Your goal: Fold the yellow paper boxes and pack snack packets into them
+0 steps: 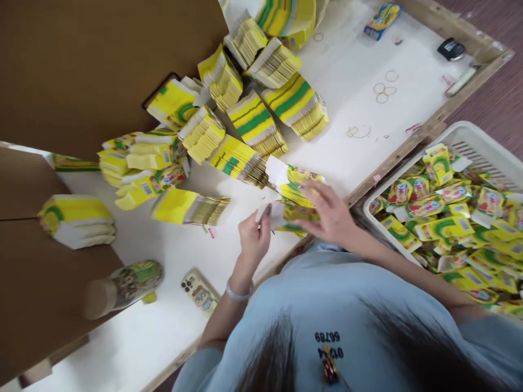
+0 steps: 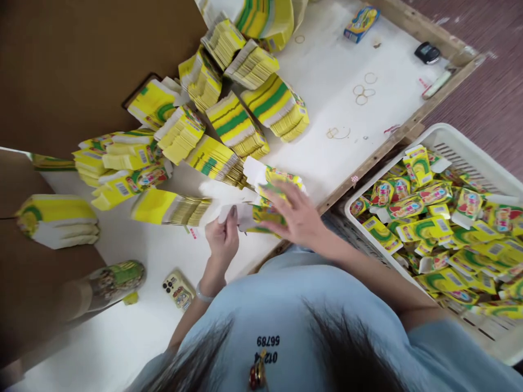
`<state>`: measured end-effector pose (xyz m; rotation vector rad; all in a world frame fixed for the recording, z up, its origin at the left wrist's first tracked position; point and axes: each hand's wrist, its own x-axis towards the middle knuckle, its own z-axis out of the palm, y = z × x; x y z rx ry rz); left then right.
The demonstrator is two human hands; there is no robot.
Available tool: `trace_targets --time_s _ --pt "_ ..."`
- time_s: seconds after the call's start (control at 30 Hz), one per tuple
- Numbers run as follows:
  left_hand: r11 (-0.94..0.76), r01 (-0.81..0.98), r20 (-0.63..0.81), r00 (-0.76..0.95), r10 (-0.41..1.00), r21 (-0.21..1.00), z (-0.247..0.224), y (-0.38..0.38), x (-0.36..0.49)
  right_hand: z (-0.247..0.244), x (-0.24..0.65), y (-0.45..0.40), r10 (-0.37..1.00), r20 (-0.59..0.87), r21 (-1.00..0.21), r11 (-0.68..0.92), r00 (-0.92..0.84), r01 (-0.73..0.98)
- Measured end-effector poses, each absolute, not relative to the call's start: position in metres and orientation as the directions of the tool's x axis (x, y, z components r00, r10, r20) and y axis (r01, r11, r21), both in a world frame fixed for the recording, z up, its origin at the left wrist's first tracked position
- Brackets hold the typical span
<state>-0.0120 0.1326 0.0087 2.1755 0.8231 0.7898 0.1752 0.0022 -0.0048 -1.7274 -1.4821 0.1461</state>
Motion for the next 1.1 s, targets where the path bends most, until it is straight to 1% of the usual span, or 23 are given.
trace_targets --time_s 0.03,0.1,0.23,0.33,0.43,0.47,0.53,0.6,0.67,0.7,0.77,0.83,0.87,0.93,0.97,1.03,1.1 --pt "-0.549 0.296 0.29 0.606 0.74 0.782 0.013 0.127 -0.009 -0.01 0.163 0.008 0.881 0.397 -0.662 0.079 0.259 0.746" --pt "-0.481 0.273 0.268 0.562 0.783 0.833 0.017 0.117 -0.005 -0.018 0.149 0.011 0.908 0.356 -0.664 0.081 0.219 0.744" --pt "-0.371 0.241 0.2 0.527 0.826 0.897 0.016 0.107 0.0 -0.022 0.147 -0.001 0.894 0.384 -0.6 0.049 0.233 0.799" --pt "-0.342 0.21 0.18 0.545 0.819 0.916 0.011 0.104 0.001 -0.018 0.151 -0.004 0.91 0.322 -0.625 -0.003 0.262 0.781" --pt "-0.338 0.177 0.19 0.556 0.809 0.924 0.007 0.104 0.001 -0.016 0.151 0.001 0.919 0.26 -0.604 -0.085 0.297 0.792" --pt "-0.337 0.172 0.19 0.559 0.807 0.926 0.005 0.105 0.001 -0.015 0.15 0.002 0.915 0.266 -0.595 -0.092 0.304 0.799" --pt "-0.322 0.15 0.187 0.564 0.804 0.935 0.003 0.104 0.001 -0.015 0.149 0.004 0.9 0.318 -0.598 -0.054 0.299 0.8" --pt "-0.295 0.065 0.199 0.602 0.773 0.953 -0.001 0.101 0.001 -0.014 0.148 0.004 0.88 0.36 -0.644 -0.006 0.311 0.765" --pt "-0.249 -0.019 0.191 0.697 0.691 0.968 -0.011 0.094 0.002 -0.011 0.147 0.004 0.846 0.368 -0.716 -0.007 0.386 0.698" --pt "-0.205 -0.028 0.155 0.756 0.636 0.978 -0.017 0.09 0.002 -0.008 0.147 0.004 0.823 0.362 -0.747 -0.024 0.437 0.664" --pt "-0.083 0.032 0.018 0.837 0.547 0.996 -0.031 0.081 0.002 -0.004 0.146 0.005 0.788 0.351 -0.787 -0.045 0.506 0.616" --pt "0.047 0.085 -0.097 0.836 0.54 0.995 -0.041 0.074 0.003 -0.002 0.144 0.006 0.792 0.326 -0.815 -0.041 0.517 0.577" --pt "0.084 0.077 -0.111 0.819 0.564 0.993 -0.043 0.072 0.004 -0.001 0.143 0.005 0.804 0.3 -0.833 -0.042 0.513 0.552" --pt "0.071 0.024 -0.063 0.783 0.619 0.997 -0.042 0.071 0.007 -0.002 0.14 0.004 0.821 0.237 -0.865 -0.064 0.519 0.497" --pt "0.045 -0.005 -0.024 0.782 0.623 0.999 -0.039 0.071 0.009 -0.003 0.138 0.003 0.823 0.207 -0.876 -0.084 0.529 0.475" --pt "0.022 -0.049 0.026 0.807 0.59 0.999 -0.032 0.071 0.014 -0.006 0.135 0.001 0.82 0.171 -0.884 -0.118 0.546 0.453" --pt "0.034 -0.037 0.011 0.824 0.566 0.999 -0.027 0.069 0.017 -0.008 0.134 0.001 0.815 0.174 -0.879 -0.125 0.553 0.461"
